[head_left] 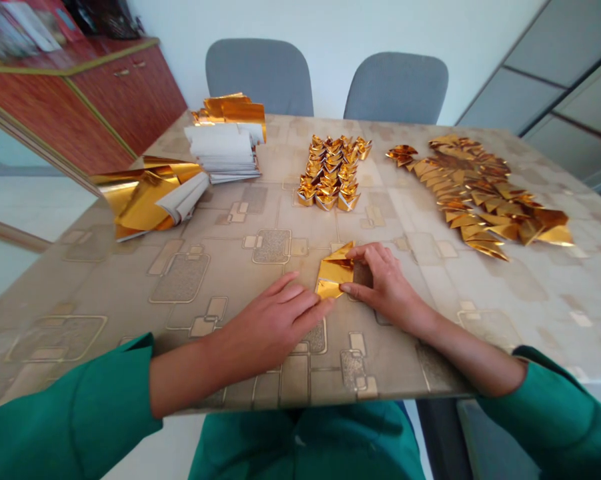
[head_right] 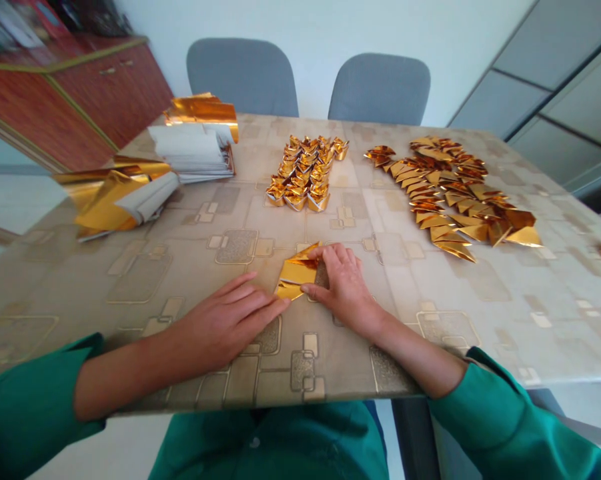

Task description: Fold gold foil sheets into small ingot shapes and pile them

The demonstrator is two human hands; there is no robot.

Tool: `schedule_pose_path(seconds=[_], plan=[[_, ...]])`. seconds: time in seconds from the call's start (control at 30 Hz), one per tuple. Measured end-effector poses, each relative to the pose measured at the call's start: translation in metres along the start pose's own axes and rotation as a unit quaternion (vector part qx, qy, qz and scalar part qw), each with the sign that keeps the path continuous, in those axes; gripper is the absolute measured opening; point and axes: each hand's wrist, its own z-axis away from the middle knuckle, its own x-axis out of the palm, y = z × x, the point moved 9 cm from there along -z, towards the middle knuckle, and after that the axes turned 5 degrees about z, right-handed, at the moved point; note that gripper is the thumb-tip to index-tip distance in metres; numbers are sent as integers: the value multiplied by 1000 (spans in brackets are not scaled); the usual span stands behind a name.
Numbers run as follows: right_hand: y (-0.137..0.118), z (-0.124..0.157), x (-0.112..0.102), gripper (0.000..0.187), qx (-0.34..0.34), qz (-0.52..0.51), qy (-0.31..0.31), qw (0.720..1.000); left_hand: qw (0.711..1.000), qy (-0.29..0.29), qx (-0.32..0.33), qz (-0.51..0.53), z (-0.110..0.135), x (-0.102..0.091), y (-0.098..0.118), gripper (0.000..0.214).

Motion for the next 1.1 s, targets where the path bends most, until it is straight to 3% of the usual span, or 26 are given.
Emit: schedule_pose_path(seconds=[0.2,0.5,0.63,0.87,0.97,1.1], plan=[[3,0,-2,38,-7,-23,5,1000,1000,-3,-13,-7,-1,3,-3,33],[5,0,-3,39,-22,-18,10,1000,999,19,39,-5,18,-4,-5,36],[-4,2,-8,24,-55,36,9,998,998,50,45,-4,4,-14,-3,24],[-26,2,-16,9,-158,115,-5,981,997,72,-30,-21,-33,-18,-11,22],[-30,-2,-23,17,-168,130,19,977,996,80,-34,-19,-37,-15,-12,19],[-35,-10,-27,44,-177,129,31,975,996,83,-20,-15,-34,-13,-15,22]])
